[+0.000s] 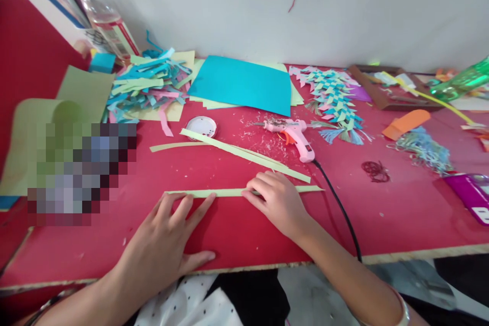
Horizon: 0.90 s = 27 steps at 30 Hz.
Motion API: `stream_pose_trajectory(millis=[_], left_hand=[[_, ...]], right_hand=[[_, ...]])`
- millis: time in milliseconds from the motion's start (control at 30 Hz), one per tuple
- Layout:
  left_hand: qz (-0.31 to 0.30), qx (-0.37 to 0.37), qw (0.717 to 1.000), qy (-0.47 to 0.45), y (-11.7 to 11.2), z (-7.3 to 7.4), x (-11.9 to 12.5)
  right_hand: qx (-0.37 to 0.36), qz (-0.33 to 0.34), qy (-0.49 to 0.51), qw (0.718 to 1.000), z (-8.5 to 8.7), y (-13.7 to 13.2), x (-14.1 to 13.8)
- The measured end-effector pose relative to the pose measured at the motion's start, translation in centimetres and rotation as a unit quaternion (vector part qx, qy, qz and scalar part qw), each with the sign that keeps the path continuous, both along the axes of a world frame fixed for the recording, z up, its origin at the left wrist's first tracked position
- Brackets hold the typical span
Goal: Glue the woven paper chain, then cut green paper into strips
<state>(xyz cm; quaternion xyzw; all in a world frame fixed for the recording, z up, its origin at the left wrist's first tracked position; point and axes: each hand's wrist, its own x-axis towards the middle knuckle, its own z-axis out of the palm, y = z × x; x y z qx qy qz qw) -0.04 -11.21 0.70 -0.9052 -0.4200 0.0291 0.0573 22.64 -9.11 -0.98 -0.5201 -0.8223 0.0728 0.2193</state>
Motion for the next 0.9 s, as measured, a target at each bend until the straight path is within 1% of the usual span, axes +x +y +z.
stream_pose_trajectory(millis=[100, 200, 300, 433, 567, 633, 700, 800, 900], left_hand=[[0.002, 0.004, 1.000, -0.001, 0.0, 0.1, 0.0], [0.004, 0.002, 1.000, -0.004, 0.0, 0.2, 0.1], [0.006, -0.007, 1.000, -0.007, 0.0, 0.3, 0.1], [0.004, -0.019, 1.000, -0.010, 0.4, 0.4, -0.2], [-0.007, -0.009, 0.999, -0.032, 1.5, 0.8, -0.6], [-0.008, -0.007, 0.998, -0.056, 2.1, 1.0, -0.5], [-0.013, -0.022, 0.996, -0.084, 2.5, 1.0, -0.2], [-0.011, -0.045, 0.992, -0.117, 2.8, 0.7, 0.4], [0.003, -0.060, 0.988, -0.145, 2.9, 0.2, 0.5]], right_hand=[[0.025, 0.016, -0.029, 0.999, 0.0, 0.1, 1.0], [0.043, 0.041, -0.029, 0.998, 0.0, 0.2, 1.9], [0.034, 0.044, -0.024, 0.998, 0.0, 0.3, 2.3], [0.021, 0.032, -0.023, 0.999, 0.0, 0.2, 2.0], [0.013, 0.043, -0.025, 0.999, 0.1, 0.0, 0.6], [0.014, 0.056, -0.035, 0.998, 0.2, -0.2, -0.6], [0.020, 0.065, -0.051, 0.996, 0.3, -0.4, -1.9], [0.023, 0.074, -0.067, 0.995, 0.4, -0.6, -3.8], [0.013, 0.062, -0.053, 0.997, 0.3, -0.7, -4.6]])
